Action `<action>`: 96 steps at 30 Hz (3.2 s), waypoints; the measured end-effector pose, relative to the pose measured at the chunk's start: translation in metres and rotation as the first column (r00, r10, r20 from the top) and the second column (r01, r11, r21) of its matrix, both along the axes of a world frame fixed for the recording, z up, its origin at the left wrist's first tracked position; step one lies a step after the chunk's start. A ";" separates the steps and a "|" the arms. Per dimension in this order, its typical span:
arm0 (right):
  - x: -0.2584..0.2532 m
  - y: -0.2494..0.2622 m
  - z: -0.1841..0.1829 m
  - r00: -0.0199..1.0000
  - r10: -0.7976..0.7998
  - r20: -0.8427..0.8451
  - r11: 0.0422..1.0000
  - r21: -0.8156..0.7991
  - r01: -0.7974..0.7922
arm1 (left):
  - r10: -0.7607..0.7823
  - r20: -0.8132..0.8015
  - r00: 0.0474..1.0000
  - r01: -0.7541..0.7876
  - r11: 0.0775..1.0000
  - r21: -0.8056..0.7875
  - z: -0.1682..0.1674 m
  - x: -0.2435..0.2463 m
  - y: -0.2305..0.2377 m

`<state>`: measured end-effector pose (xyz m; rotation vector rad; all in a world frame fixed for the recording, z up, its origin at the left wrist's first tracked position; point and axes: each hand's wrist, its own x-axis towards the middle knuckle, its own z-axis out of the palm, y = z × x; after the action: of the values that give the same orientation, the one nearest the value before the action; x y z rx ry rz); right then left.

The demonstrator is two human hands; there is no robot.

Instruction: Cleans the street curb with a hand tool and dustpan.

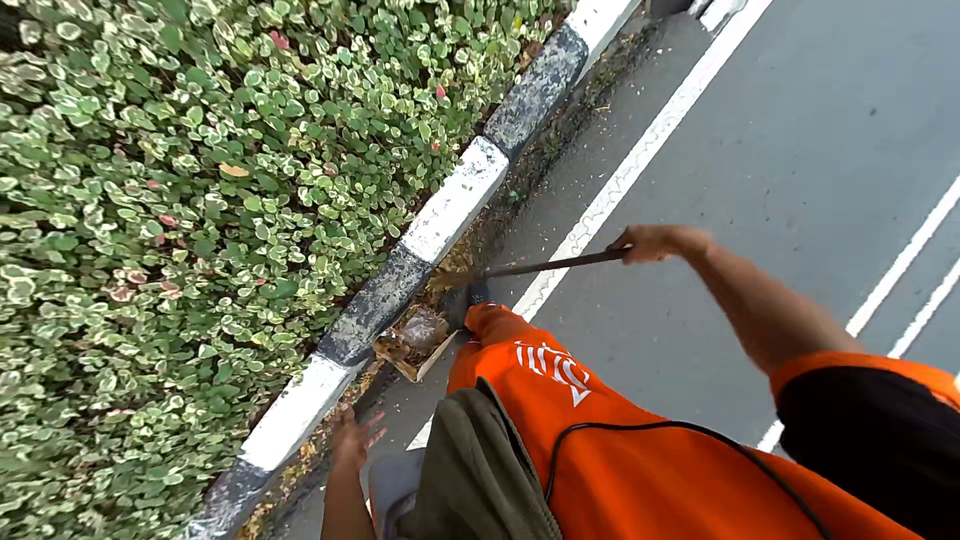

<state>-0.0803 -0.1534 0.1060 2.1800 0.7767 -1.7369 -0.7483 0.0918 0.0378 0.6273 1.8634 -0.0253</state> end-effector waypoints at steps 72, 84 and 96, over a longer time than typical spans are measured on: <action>-0.441 0.068 -0.097 0.963 -0.171 0.210 0.984 -0.020 0.179 | 0.243 0.101 0.965 -0.258 0.950 0.178 -0.036 -0.251 0.058; -0.253 0.044 0.003 0.978 0.074 0.195 0.996 0.034 -0.082 | 0.243 0.102 0.965 -0.257 0.951 0.170 -0.052 -0.209 0.085; -0.356 0.037 -0.117 0.972 0.231 0.028 0.971 0.058 -0.232 | 0.322 0.016 0.946 -0.320 0.930 0.182 -0.054 -0.225 0.063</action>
<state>-0.4368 -0.1163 -0.0107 2.0461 1.0457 -1.5913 -0.9731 0.1544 -0.0161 0.4379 1.9758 0.3610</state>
